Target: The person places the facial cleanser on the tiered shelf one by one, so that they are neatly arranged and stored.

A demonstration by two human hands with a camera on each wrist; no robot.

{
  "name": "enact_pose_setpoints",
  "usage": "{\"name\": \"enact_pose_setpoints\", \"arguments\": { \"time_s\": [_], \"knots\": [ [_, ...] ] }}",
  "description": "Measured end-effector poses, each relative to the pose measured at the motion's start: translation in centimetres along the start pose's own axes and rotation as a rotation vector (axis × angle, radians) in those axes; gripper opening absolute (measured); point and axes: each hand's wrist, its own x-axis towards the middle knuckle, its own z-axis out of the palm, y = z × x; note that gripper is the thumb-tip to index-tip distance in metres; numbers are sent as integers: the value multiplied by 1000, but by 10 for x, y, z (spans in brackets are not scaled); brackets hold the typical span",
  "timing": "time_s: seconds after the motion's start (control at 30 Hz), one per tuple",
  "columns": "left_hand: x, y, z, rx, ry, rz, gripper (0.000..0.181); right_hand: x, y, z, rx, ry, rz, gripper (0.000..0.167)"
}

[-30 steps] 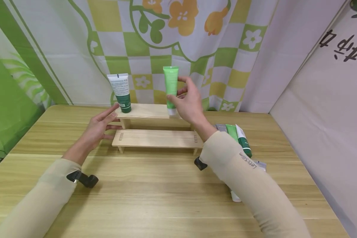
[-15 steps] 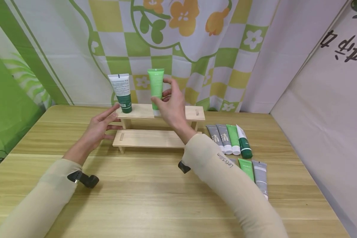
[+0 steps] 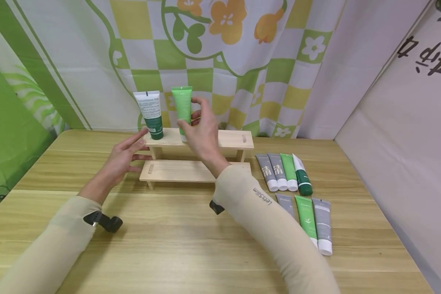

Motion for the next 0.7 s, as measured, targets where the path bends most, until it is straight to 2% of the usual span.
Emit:
{"name": "enact_pose_setpoints", "arguments": {
  "time_s": [0.3,0.7],
  "knots": [
    [1,-1,0,-5,1,-1,52,-1,-3,12,-11,9,16,66],
    [2,-1,0,-13,1,-2,55,-1,-1,18,-42,15,-11,65]
  ]
}}
